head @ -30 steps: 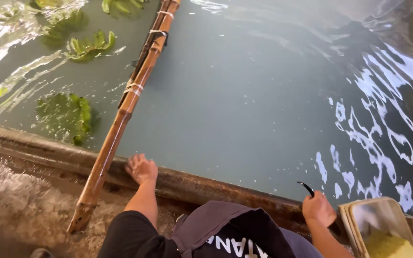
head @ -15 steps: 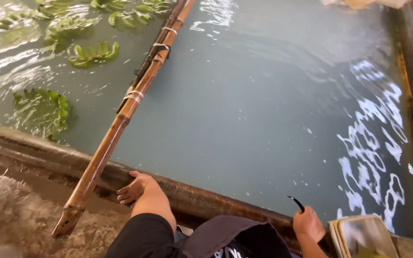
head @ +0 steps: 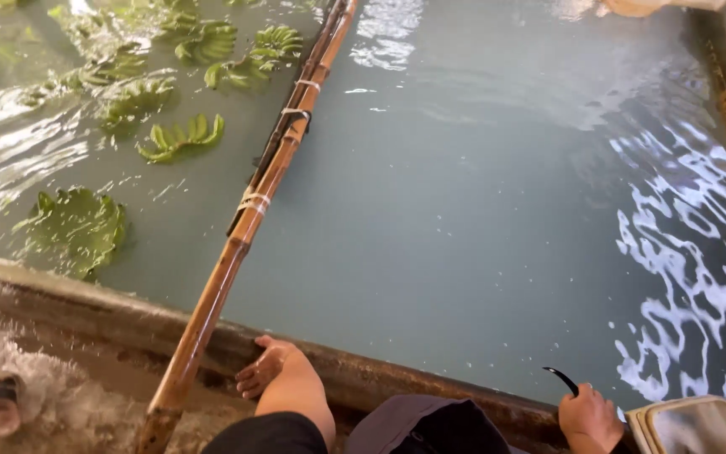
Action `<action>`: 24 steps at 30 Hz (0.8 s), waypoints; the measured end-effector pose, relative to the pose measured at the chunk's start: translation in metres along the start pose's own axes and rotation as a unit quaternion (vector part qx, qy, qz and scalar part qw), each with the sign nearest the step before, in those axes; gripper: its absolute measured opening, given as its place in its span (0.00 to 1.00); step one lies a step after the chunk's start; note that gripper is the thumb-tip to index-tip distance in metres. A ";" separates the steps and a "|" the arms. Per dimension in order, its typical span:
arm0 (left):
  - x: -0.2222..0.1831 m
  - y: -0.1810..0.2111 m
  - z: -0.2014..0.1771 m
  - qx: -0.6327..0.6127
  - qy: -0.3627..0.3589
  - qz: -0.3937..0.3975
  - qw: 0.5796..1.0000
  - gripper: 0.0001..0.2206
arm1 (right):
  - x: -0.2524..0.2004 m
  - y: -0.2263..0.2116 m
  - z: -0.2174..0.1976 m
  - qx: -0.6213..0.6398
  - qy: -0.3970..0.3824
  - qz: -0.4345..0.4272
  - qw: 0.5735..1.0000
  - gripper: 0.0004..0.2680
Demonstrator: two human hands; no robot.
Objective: Washing and trimming bunches of green bananas in a large water tank.
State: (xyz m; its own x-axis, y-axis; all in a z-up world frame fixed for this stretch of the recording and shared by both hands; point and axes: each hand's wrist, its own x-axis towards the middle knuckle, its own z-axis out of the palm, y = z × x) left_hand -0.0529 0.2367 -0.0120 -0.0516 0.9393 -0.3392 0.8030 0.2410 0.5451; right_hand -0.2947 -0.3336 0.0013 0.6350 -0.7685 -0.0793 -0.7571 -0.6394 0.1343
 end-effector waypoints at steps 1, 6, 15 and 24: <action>-0.001 0.000 -0.002 -0.001 0.000 0.007 1.000 0.48 | 0.002 -0.002 -0.003 0.005 -0.001 0.004 1.000 0.11; 0.007 -0.001 0.005 0.001 -0.015 -0.041 0.999 0.48 | 0.006 0.000 0.008 -0.019 -0.021 0.022 0.999 0.11; -0.031 0.026 -0.030 0.041 -0.036 -0.045 0.998 0.48 | 0.004 -0.003 0.005 -0.017 -0.030 0.031 0.999 0.13; -0.033 0.014 -0.024 0.044 -0.060 -0.050 0.996 0.48 | -0.006 -0.010 -0.014 0.001 -0.025 0.027 0.999 0.12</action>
State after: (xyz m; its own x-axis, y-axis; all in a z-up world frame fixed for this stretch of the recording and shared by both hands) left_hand -0.0540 0.2151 0.0254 -0.0674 0.8740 -0.4812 0.8469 0.3052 0.4356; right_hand -0.2886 -0.3226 0.0148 0.5847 -0.8021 -0.1218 -0.7904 -0.5970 0.1374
